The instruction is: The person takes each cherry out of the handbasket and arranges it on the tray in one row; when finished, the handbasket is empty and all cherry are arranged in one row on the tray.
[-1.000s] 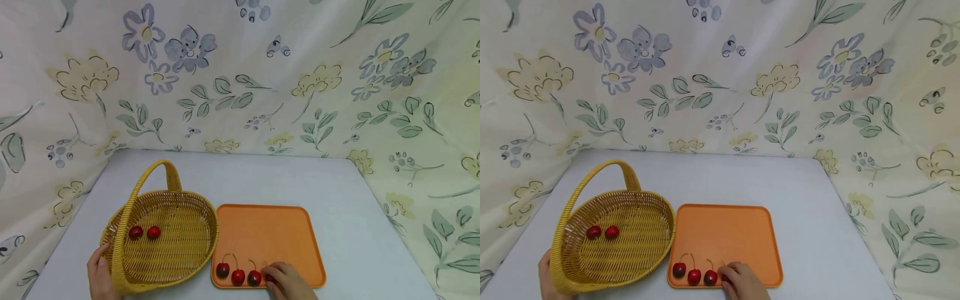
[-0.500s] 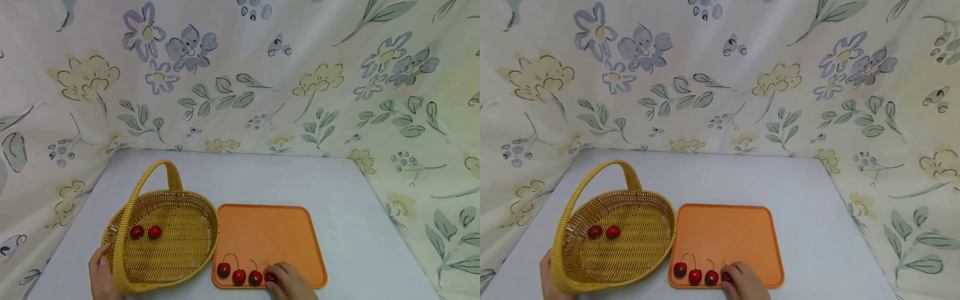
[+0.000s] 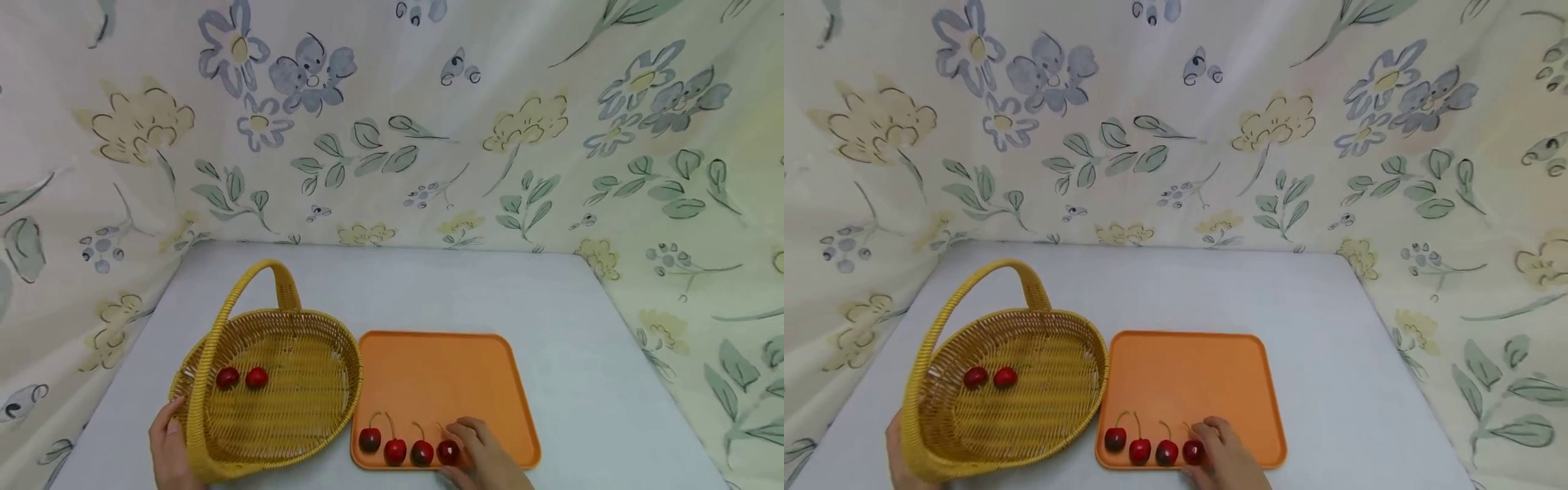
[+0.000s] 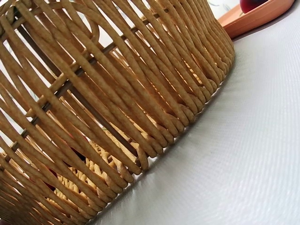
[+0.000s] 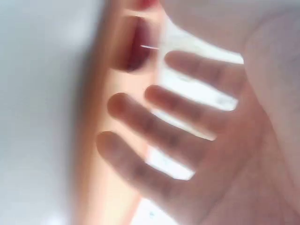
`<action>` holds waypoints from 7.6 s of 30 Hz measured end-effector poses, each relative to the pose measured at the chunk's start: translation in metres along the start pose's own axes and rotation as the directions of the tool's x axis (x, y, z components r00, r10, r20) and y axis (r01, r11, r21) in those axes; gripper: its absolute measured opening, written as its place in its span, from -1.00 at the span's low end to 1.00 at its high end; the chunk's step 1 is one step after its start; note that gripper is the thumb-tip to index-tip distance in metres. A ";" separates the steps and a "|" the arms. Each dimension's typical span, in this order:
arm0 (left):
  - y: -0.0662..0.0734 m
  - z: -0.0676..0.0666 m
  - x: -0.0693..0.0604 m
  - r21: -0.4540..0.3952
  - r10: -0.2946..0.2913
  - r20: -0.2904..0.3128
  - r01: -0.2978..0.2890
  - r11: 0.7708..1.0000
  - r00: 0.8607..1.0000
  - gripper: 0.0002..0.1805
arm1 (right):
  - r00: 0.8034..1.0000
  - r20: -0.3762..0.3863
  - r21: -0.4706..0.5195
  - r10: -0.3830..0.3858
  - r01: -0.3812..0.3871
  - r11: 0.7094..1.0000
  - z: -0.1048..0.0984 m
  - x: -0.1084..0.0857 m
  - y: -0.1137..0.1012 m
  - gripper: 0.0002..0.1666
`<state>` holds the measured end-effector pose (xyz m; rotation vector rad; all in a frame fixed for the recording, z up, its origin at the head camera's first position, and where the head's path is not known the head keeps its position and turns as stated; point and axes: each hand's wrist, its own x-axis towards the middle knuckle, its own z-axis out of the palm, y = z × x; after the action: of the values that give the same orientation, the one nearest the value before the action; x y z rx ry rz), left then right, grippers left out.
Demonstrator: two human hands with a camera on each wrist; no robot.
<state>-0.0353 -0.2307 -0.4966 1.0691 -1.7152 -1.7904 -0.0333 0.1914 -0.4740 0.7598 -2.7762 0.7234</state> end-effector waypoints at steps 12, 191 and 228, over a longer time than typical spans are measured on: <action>-0.012 0.000 0.008 0.041 0.150 -0.007 -0.150 0.988 0.989 -0.59 | 0.929 0.313 -0.056 -0.198 0.226 0.973 -0.071 0.098 -0.084 -0.52; -0.003 0.006 0.000 0.115 0.226 -0.003 -0.224 0.968 0.974 -0.51 | 0.833 0.385 0.293 -0.398 0.299 0.908 -0.048 0.202 -0.090 -0.62; -0.004 0.002 -0.005 0.029 0.094 -0.030 -0.094 0.995 0.995 -0.56 | 0.872 0.182 -0.005 0.455 -0.461 0.887 -0.033 -0.024 0.027 -0.64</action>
<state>-0.0332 -0.2246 -0.4990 1.0054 -1.7465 -1.6879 -0.0253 0.2386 -0.4630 0.1619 -3.1569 0.8195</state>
